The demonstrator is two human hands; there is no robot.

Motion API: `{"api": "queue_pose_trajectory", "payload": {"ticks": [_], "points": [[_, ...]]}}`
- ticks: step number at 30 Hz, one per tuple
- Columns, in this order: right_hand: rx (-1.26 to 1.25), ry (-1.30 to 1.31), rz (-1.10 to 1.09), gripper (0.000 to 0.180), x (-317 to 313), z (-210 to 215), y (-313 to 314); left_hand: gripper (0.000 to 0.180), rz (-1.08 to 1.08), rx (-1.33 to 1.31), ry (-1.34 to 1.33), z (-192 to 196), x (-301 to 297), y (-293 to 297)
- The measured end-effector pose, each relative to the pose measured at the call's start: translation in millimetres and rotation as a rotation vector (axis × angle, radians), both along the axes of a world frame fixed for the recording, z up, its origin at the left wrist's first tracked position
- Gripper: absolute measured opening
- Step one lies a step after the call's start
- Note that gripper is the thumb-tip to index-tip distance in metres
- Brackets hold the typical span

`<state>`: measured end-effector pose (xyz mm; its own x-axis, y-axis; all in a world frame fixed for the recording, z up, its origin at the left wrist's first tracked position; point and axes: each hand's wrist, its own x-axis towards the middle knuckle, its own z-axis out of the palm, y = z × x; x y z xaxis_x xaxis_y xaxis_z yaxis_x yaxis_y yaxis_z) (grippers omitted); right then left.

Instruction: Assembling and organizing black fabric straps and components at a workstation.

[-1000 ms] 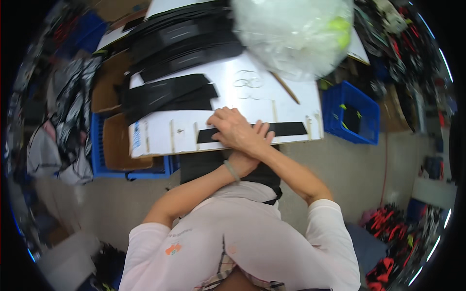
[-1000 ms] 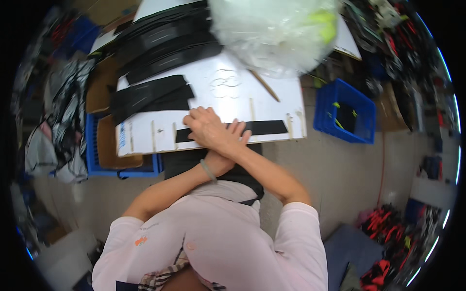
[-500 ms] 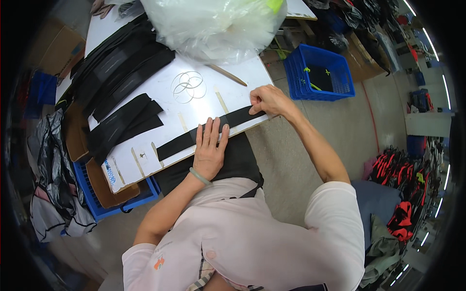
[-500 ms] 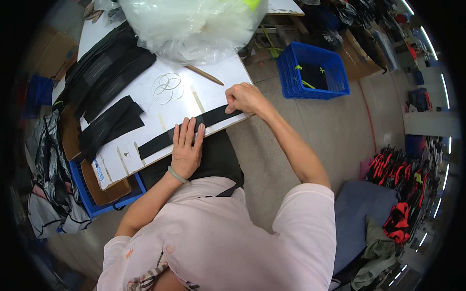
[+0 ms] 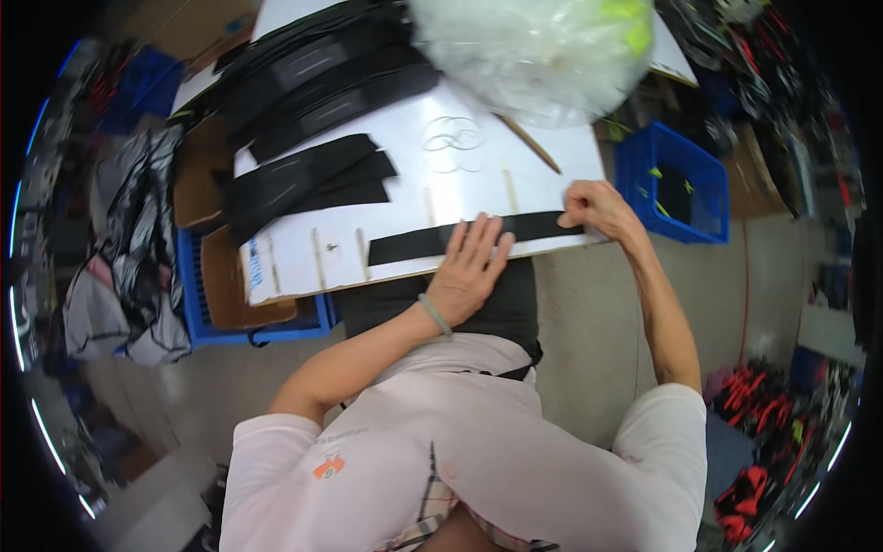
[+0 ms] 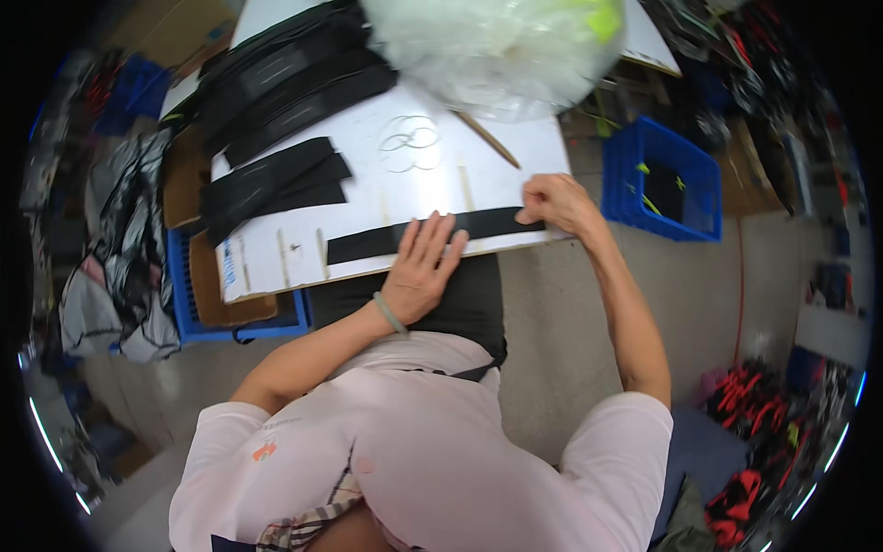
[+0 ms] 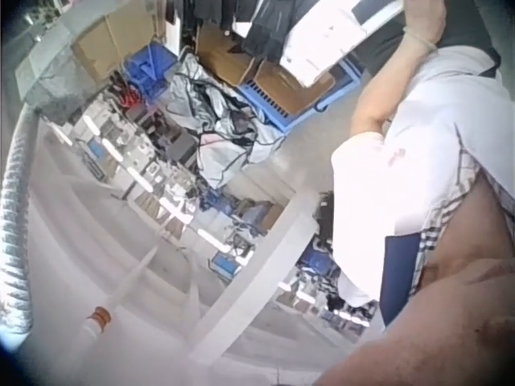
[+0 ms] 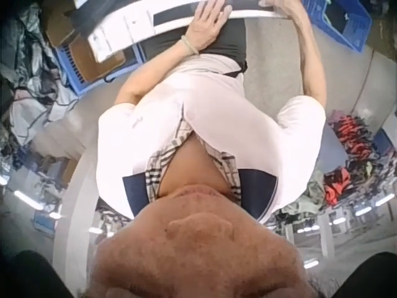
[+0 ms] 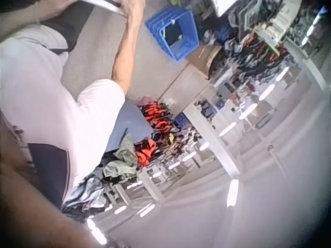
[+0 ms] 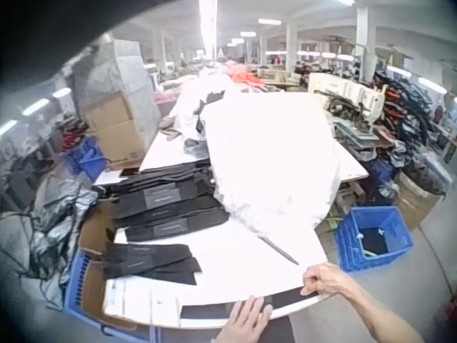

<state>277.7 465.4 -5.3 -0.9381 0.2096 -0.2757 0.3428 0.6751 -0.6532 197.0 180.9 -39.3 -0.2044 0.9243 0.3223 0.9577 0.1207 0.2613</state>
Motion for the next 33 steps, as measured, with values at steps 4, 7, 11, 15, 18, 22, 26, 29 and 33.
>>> {"api": "queue_pose_trajectory", "payload": {"ticks": [4,7,11,15,18,22,26,29,33], "points": [[0.000,-0.052,-0.079,0.028,-6.2,7.7,-12.0,0.055,0.035,0.023,0.040,-3.0,-1.2,-3.3],[-0.008,-0.080,-0.105,0.028,-9.2,11.4,-12.3,0.054,0.035,0.036,0.034,-1.5,-1.3,-3.3],[-0.011,-0.083,-0.098,0.028,-11.5,10.0,-11.0,0.053,0.025,0.039,0.023,-2.1,-2.8,-4.3],[-0.048,-0.108,-0.137,0.027,-11.8,5.6,-11.0,0.053,0.032,0.039,0.024,-3.3,-3.4,-4.0],[-0.030,-0.087,-0.127,0.027,-10.2,6.3,-11.1,0.052,0.029,0.031,0.016,-1.3,-2.8,-4.6],[-0.035,-0.098,-0.147,0.026,-7.1,9.7,-12.1,0.053,0.025,0.023,0.011,-1.9,-1.1,-3.6],[-0.015,-0.128,-0.180,0.024,-2.7,11.0,-12.9,0.050,0.018,0.015,0.072,-2.7,0.2,-2.6],[0.041,-0.101,-0.067,0.025,-11.8,13.0,-14.2,0.049,0.020,0.001,0.081,-2.2,-2.3,-5.4],[0.162,0.347,0.119,0.024,-46.1,32.4,-71.1,0.050,0.041,-0.002,0.105,-2.8,-2.5,-4.3]]}}
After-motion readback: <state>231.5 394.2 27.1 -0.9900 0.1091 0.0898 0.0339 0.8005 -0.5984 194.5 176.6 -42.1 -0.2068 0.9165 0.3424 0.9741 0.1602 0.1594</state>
